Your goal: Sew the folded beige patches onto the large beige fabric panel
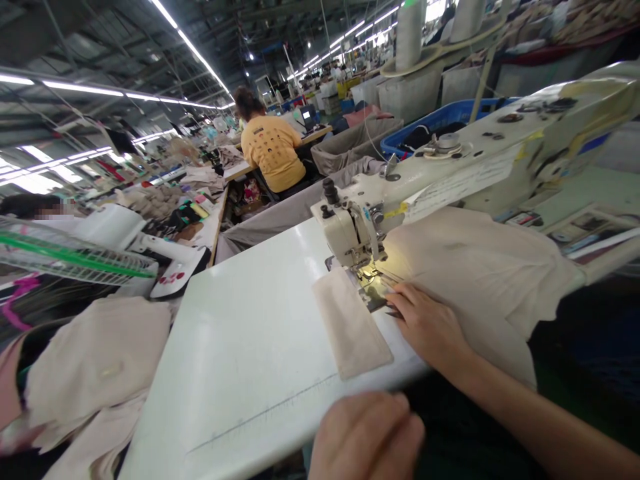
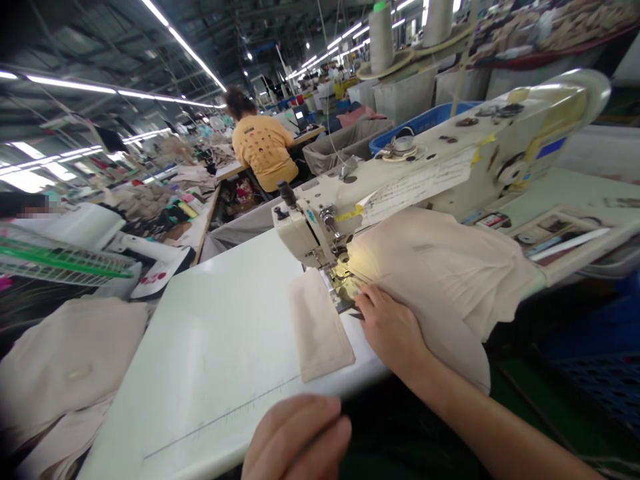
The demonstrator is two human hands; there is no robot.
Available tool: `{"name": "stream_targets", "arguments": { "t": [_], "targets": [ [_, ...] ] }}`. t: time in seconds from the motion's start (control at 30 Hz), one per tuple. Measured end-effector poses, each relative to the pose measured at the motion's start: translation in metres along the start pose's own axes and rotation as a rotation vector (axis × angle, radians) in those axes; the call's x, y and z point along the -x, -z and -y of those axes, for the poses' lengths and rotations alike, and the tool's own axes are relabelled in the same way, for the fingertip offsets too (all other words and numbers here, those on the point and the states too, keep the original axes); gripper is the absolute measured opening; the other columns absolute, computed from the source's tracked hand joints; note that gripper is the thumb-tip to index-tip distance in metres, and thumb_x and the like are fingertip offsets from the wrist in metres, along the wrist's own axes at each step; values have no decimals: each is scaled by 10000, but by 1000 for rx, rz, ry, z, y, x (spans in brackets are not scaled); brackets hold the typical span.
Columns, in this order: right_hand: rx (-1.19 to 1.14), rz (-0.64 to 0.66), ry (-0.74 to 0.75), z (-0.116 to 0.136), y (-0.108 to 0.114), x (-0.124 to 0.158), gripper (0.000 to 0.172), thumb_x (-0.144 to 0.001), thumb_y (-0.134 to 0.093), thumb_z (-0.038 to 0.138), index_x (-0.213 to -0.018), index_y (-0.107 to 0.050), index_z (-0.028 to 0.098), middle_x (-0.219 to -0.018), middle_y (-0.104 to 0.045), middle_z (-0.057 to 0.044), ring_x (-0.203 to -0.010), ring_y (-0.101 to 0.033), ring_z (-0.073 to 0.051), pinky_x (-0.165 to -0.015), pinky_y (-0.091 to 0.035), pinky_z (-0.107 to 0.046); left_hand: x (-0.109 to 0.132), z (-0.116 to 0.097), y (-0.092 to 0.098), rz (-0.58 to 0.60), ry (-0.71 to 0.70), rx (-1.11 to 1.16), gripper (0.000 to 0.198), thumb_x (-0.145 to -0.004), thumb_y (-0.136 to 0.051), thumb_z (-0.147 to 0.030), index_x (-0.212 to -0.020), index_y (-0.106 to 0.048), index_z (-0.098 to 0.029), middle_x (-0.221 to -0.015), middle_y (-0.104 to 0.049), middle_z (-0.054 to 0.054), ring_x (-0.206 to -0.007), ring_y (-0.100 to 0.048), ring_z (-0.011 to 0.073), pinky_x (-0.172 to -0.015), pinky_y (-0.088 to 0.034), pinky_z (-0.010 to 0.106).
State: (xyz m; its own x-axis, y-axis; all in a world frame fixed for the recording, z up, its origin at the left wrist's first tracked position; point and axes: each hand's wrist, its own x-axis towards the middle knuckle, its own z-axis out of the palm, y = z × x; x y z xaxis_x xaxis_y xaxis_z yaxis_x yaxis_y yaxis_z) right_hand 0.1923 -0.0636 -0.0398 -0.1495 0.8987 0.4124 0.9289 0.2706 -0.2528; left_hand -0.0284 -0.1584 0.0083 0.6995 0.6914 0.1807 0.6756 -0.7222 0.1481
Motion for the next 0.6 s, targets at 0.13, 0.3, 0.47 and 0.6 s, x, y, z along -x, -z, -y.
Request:
{"name": "stream_targets", "arguments": {
  "t": [0.13,0.3,0.47,0.6],
  "targets": [
    [-9,-2,7,-1,-1,0,249,-861,-568,34,-1012,-659,209,-1054,-700,-48,-901,-684,-186,-659,-498,-260,-26,23,-18,-119,122,36,430,-983,-453,-179,-1405,-519,-223,-1290,-628,145,-1112,-625,273,-895,-615,445],
    [-37,5,-13,-2,0,0,224,-871,-584,57,-1018,-667,202,-1071,-700,-49,-905,-691,-193,-671,-514,-275,-29,32,-25,-58,142,16,349,-983,-479,-187,-1315,-583,-175,-1312,-613,140,-1050,-608,269,-889,-605,442],
    [-93,48,-37,-6,6,-5,236,-866,-567,78,-1017,-676,223,-1107,-705,-57,-897,-695,-191,-686,-534,-270,-30,34,-19,-19,162,0,335,-992,-457,-174,-1305,-577,-166,-1286,-612,137,-1067,-593,266,-914,-587,433],
    [-187,59,-8,-12,12,-8,257,-858,-534,77,-1012,-677,223,-1060,-711,-52,-910,-696,-201,-712,-550,-288,-36,47,-18,11,147,-44,327,-995,-462,-171,-1304,-569,-169,-1285,-610,132,-1074,-589,258,-915,-582,422]
  ]
}}
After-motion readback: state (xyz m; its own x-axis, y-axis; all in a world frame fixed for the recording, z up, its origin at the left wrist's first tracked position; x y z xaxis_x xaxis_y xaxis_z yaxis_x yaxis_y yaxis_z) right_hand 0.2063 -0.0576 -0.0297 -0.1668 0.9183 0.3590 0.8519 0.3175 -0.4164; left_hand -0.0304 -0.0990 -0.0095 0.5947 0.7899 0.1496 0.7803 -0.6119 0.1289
